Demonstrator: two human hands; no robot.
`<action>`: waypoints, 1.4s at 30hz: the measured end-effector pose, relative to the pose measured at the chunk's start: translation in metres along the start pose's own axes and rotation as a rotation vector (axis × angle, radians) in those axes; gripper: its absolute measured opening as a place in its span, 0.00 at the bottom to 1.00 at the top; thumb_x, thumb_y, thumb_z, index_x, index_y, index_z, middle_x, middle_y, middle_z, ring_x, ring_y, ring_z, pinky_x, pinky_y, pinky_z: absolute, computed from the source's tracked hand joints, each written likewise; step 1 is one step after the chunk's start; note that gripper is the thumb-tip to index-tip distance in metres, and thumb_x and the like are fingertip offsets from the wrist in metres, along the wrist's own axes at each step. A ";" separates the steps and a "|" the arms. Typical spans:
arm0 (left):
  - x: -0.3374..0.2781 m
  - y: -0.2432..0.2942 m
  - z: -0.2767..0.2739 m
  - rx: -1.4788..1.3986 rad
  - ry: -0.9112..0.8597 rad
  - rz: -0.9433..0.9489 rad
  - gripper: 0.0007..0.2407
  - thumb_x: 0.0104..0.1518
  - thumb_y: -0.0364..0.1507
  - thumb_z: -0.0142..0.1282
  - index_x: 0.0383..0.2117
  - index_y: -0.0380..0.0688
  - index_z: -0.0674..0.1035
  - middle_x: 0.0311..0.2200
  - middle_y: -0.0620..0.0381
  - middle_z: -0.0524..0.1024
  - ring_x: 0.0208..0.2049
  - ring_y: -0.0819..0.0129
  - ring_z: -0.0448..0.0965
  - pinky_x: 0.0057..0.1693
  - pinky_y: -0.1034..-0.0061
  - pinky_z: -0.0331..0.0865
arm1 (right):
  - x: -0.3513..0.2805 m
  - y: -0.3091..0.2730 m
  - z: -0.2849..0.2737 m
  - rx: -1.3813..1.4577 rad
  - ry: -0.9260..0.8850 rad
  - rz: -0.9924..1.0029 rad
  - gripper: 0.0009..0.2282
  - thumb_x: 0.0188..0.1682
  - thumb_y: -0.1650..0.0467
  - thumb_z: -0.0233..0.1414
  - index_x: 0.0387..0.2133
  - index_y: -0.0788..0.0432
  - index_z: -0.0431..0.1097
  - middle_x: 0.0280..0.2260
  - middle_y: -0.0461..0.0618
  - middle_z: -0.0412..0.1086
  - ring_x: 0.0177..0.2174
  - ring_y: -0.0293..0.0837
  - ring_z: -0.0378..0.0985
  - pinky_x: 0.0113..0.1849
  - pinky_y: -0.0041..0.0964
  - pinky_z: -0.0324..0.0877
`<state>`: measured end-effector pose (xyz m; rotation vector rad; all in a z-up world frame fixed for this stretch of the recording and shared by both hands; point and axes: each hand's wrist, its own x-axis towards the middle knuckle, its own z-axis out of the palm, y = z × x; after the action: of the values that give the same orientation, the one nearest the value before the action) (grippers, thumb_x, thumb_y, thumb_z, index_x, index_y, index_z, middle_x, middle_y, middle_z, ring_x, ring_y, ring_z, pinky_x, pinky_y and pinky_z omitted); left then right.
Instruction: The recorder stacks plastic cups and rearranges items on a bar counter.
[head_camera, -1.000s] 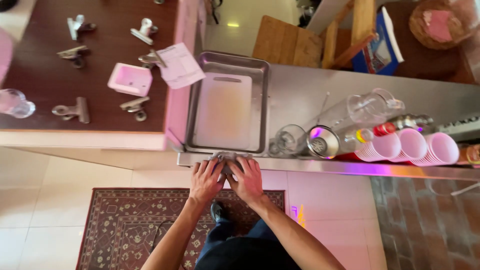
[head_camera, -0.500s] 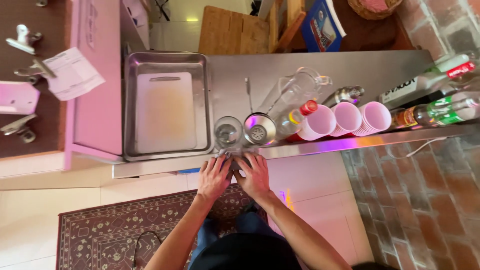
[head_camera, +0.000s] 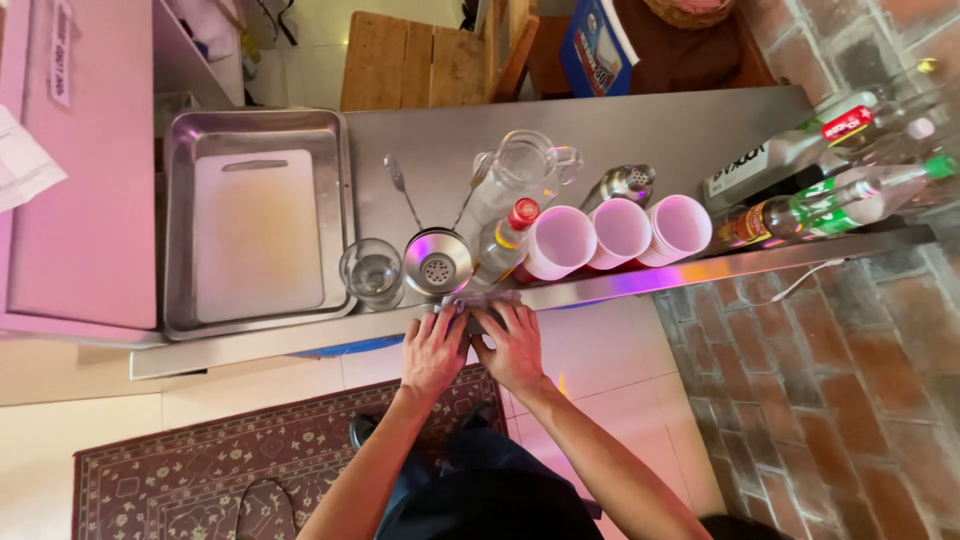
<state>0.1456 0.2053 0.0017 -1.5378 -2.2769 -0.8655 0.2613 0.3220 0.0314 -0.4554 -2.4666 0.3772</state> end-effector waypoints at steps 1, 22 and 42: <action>0.002 0.003 0.002 -0.002 0.001 0.002 0.18 0.46 0.29 0.63 0.47 0.46 0.81 0.49 0.57 0.75 0.43 0.59 0.74 0.45 0.64 0.69 | -0.001 0.003 -0.003 -0.002 0.001 0.000 0.24 0.31 0.70 0.66 0.45 0.54 0.74 0.46 0.53 0.68 0.48 0.55 0.69 0.50 0.51 0.64; 0.048 0.069 0.059 -0.072 -0.116 0.169 0.21 0.38 0.27 0.62 0.44 0.45 0.82 0.46 0.55 0.75 0.43 0.57 0.75 0.44 0.61 0.70 | -0.018 0.083 -0.056 -0.087 0.086 0.095 0.23 0.29 0.75 0.64 0.43 0.53 0.75 0.45 0.51 0.69 0.47 0.54 0.70 0.49 0.50 0.66; 0.117 0.231 0.161 -0.135 -0.013 0.078 0.12 0.46 0.27 0.65 0.38 0.47 0.83 0.42 0.59 0.75 0.41 0.60 0.75 0.44 0.63 0.71 | -0.055 0.253 -0.149 -0.061 0.104 0.140 0.21 0.29 0.76 0.66 0.40 0.53 0.76 0.44 0.49 0.69 0.47 0.53 0.70 0.48 0.49 0.65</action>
<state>0.3253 0.4514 0.0111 -1.6817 -2.1910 -1.0084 0.4522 0.5513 0.0274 -0.6591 -2.3571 0.3273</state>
